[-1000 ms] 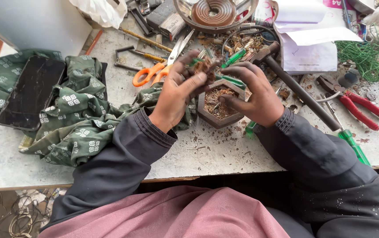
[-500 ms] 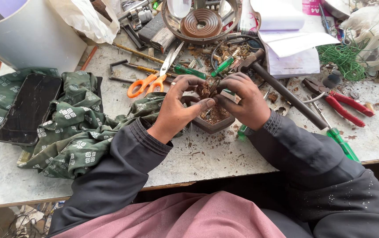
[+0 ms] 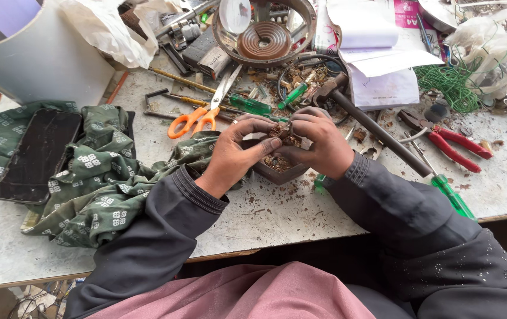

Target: The person disassembles a small electronic component, likely a motor or coil, using a hammer and screwdriver. They repeatedly strike the object to separate parts and scrape away debris, then use the screwdriver to pry and extract internal components. The work is performed at a cluttered workbench with various tools and materials visible.

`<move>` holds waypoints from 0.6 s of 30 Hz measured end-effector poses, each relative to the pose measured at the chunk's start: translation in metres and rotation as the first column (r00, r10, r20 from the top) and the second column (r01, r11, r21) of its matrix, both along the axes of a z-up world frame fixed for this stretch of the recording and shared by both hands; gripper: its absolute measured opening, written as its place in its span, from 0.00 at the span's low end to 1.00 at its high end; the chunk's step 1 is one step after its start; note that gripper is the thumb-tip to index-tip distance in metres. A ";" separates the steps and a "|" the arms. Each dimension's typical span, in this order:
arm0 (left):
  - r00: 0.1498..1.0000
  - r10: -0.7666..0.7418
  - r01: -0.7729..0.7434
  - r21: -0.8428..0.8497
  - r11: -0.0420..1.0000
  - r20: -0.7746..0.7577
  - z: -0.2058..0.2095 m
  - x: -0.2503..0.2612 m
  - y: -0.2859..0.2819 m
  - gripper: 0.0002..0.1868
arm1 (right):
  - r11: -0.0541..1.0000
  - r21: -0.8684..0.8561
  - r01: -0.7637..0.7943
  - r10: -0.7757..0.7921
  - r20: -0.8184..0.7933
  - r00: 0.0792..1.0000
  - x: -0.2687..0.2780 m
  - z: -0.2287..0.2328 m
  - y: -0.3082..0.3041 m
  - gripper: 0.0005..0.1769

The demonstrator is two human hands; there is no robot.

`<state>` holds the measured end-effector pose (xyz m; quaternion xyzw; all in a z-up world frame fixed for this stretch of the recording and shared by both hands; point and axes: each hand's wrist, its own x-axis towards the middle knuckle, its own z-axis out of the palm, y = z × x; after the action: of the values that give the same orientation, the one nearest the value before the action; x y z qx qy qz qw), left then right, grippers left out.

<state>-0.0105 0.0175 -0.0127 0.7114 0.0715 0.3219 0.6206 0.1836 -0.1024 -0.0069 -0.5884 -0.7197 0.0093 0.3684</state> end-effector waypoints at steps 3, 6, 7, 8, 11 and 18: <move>1.000 0.005 -0.004 0.037 0.999 -0.017 0.001 -0.003 0.000 0.12 | 0.998 -0.013 -0.064 0.064 -0.050 0.997 0.000 0.002 0.001 0.19; 0.999 -0.016 0.014 -0.059 0.998 -0.037 0.003 -0.003 -0.001 0.14 | 0.993 -0.025 -0.117 0.114 -0.085 0.990 0.003 0.006 0.002 0.16; 0.999 -0.027 0.023 -0.108 0.994 -0.040 0.003 -0.003 -0.002 0.14 | 0.991 -0.027 -0.133 0.130 -0.086 0.988 0.003 0.007 0.003 0.15; 0.999 -0.032 0.028 -0.115 0.993 -0.039 0.003 -0.003 -0.002 0.14 | 0.989 -0.024 -0.146 0.143 -0.101 0.985 0.004 0.008 0.003 0.15; 0.997 -0.059 0.051 -0.159 0.986 -0.045 0.004 -0.004 0.000 0.14 | 0.984 -0.013 -0.175 0.171 -0.146 0.974 0.005 0.008 0.002 0.16; 0.996 -0.074 0.064 -0.151 0.986 -0.058 0.002 -0.005 0.004 0.13 | 0.983 -0.074 -0.168 0.151 -0.193 0.970 0.012 -0.007 0.002 0.17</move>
<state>-0.0156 0.0217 -0.0106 0.6750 0.0900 0.2713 0.6801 0.1953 -0.1005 -0.0144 -0.5411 -0.7259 0.1262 0.4054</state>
